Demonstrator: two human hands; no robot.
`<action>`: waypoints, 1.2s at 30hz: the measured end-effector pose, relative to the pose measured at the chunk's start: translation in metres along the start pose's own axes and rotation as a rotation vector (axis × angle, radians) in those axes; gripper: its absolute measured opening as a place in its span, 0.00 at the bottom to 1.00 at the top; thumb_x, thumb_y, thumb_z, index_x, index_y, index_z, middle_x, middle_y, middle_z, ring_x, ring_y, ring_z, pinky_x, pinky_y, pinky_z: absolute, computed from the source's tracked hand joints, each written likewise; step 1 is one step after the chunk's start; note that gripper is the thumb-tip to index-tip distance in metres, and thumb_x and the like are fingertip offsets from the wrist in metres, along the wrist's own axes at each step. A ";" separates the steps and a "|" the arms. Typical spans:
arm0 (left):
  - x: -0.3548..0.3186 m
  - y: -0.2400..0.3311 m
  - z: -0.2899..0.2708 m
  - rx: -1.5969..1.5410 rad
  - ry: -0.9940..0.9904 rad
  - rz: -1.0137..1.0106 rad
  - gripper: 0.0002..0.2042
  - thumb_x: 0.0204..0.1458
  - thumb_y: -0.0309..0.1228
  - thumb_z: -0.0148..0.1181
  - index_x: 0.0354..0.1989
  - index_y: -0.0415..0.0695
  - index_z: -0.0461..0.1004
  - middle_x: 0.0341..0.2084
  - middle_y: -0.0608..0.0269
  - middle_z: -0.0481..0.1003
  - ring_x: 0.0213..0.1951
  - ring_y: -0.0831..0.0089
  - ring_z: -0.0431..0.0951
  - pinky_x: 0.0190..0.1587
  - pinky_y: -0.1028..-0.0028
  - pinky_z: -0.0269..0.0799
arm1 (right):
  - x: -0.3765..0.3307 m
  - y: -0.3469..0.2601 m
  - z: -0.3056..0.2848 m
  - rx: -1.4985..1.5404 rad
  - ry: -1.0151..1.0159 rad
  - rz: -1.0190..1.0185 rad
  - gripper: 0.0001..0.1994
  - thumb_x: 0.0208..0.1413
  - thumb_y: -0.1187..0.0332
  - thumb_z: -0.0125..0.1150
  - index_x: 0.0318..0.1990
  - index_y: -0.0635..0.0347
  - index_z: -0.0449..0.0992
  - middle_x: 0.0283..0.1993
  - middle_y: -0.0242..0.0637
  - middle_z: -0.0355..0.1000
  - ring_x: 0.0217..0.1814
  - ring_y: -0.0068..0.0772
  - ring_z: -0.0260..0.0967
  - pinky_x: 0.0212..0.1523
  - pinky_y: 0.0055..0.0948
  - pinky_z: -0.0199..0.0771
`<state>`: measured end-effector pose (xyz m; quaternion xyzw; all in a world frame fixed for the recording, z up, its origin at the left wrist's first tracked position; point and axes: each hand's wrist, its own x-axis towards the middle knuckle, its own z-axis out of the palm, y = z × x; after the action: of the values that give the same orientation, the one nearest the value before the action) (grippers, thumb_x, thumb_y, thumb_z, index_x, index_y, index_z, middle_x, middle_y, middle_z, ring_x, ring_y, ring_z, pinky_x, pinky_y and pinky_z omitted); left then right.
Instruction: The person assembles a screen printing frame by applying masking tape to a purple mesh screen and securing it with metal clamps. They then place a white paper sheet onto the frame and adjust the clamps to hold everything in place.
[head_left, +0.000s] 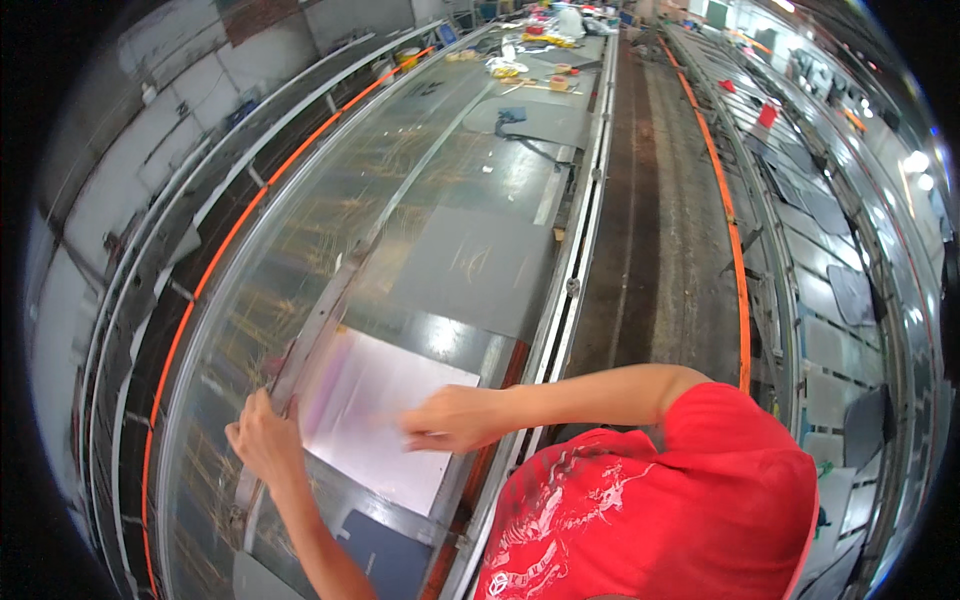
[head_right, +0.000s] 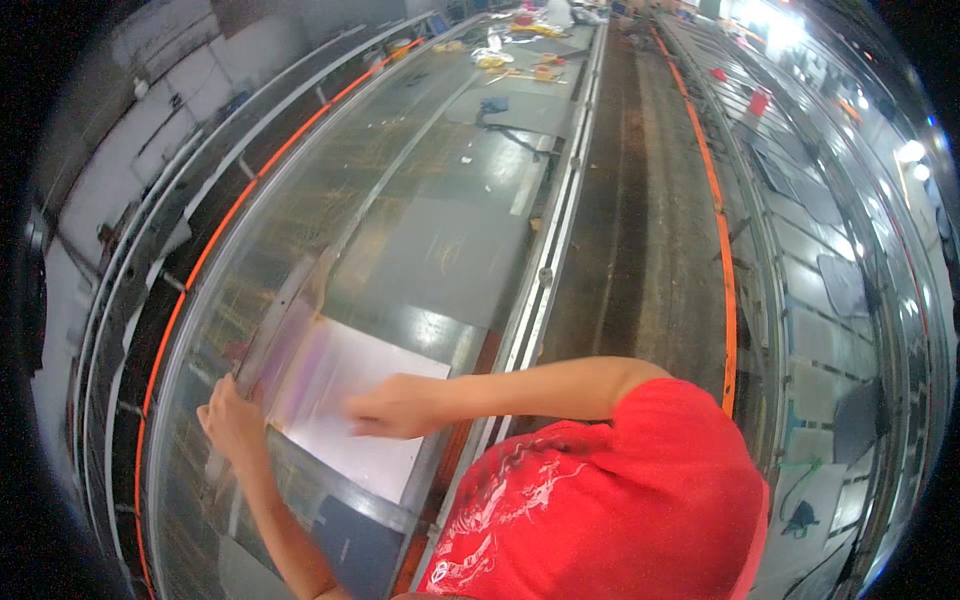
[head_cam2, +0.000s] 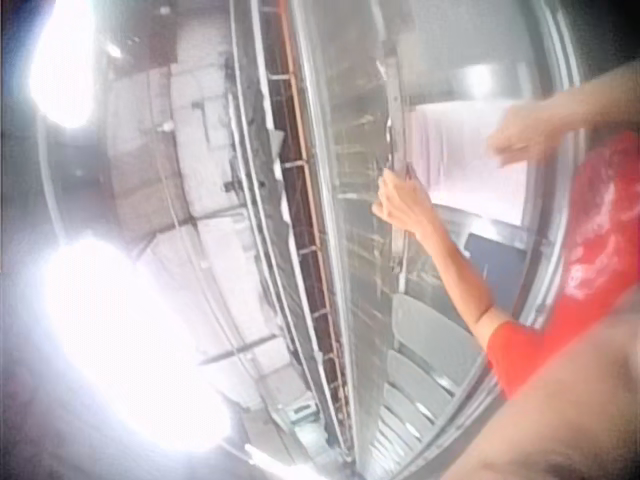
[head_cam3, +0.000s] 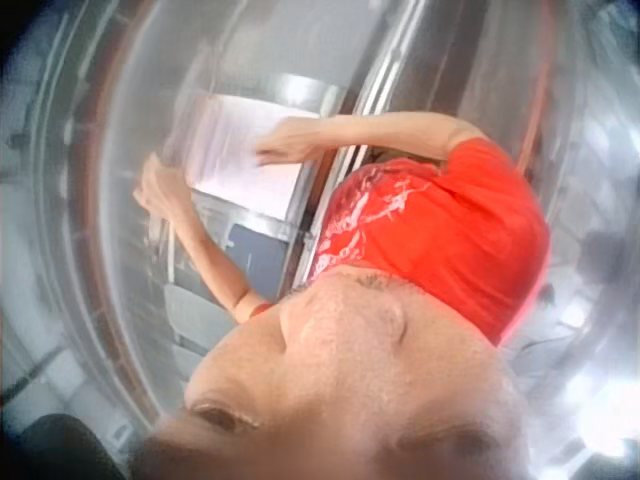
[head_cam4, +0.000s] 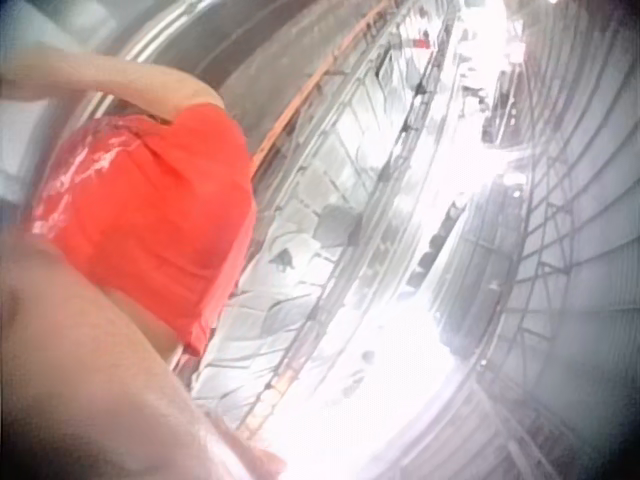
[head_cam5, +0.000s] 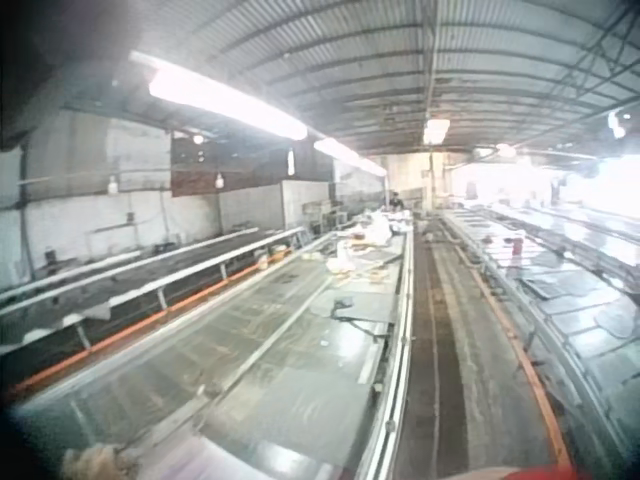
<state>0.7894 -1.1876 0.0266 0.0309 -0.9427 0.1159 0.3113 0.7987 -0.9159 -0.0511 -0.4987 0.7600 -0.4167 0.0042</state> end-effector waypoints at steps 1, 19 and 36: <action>0.010 -0.008 0.004 0.005 0.043 0.024 0.17 0.42 0.43 0.70 0.33 0.43 0.75 0.28 0.61 0.76 0.35 0.64 0.77 0.41 0.67 0.63 | -0.037 0.023 0.000 -0.166 -0.061 0.084 0.19 0.65 0.53 0.47 0.30 0.58 0.70 0.22 0.48 0.68 0.26 0.55 0.68 0.27 0.47 0.67; 0.177 0.299 -0.134 -0.386 0.380 0.933 0.17 0.28 0.29 0.73 0.24 0.48 0.69 0.23 0.68 0.69 0.30 0.69 0.71 0.41 0.66 0.58 | -0.260 -0.036 -0.282 -0.507 1.004 0.286 0.32 0.51 0.63 0.69 0.63 0.59 0.65 0.65 0.43 0.62 0.67 0.44 0.59 0.65 0.40 0.58; 0.270 0.751 -0.186 -0.746 0.336 1.671 0.19 0.37 0.43 0.72 0.36 0.50 0.74 0.34 0.70 0.76 0.39 0.70 0.76 0.49 0.65 0.61 | -0.488 -0.016 -0.389 -0.862 1.552 0.349 0.21 0.57 0.59 0.64 0.50 0.65 0.70 0.46 0.52 0.75 0.50 0.46 0.74 0.52 0.42 0.73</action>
<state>0.5817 -0.4101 0.1824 -0.7771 -0.5780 -0.0051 0.2491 0.8915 -0.3018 0.0134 0.0865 0.7044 -0.3086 -0.6334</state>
